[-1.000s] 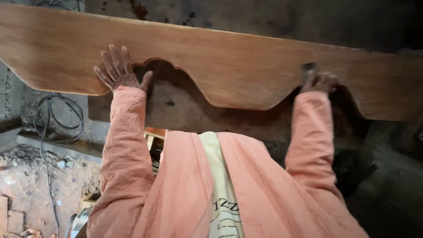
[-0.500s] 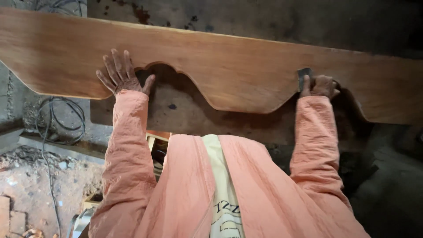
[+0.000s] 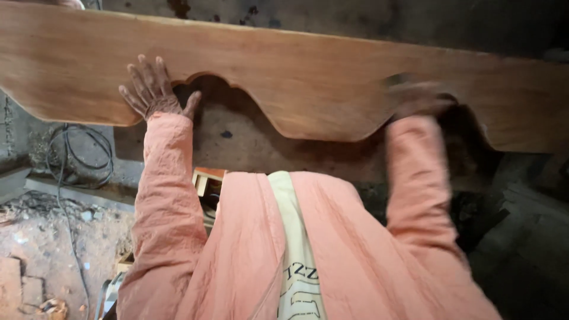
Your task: The person sands a large, irregularly shaped wooden board using a sanding block. They work on the flat surface and then lift the board to sand the edges and underside, moving the sanding block back and forth across the wood's surface throughout the process.
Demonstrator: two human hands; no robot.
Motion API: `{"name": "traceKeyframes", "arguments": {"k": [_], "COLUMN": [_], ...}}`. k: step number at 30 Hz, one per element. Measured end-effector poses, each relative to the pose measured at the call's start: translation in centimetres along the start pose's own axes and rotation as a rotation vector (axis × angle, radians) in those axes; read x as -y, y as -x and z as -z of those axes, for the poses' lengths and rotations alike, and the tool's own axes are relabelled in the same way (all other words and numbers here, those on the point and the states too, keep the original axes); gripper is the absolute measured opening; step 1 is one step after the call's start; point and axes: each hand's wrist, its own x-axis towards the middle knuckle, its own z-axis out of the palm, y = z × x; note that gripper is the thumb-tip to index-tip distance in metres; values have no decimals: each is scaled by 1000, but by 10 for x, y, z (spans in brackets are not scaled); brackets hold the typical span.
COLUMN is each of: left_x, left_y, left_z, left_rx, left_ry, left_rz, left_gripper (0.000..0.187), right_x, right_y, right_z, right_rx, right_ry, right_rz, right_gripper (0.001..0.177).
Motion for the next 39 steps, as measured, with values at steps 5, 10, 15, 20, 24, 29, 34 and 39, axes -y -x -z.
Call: {"name": "traceKeyframes", "arguments": {"k": [5,10,15,20,24,29,34,39], "left_x": [11,16,12,-29,-115,-169,-162,-164], "left_y": [-10,-13,-15,-10,41,57,55,53], "left_z": [-19,-25,-41,-86,-63,-74,-81,-76], "left_rx": [-50,-76,-84,-502,-360,-7,31,73], "left_ry": [-83,-90,-58,-123,92,34,-24,43], "left_rz": [-20,-31,-12,-306,-415,-424,-388,-411], "left_gripper": [104,107,108,85,76,83,87,88], "right_x": [-55,25,-9,-19,20,-16,-39,-41], "right_y": [-78,-43,-49,-101,-72,-43,-94,-18], "right_z": [76,61,54,113,111,56,115,26], "right_rx": [459,265,944,303,309,1027,502,343], "right_ry": [-44,-33,206,55,-74,103,174,-81], "right_rz": [-680,-468,-383,-558,-616,-628,-573,-670], "right_gripper": [75,46,78,49,42,99,56,66]}}
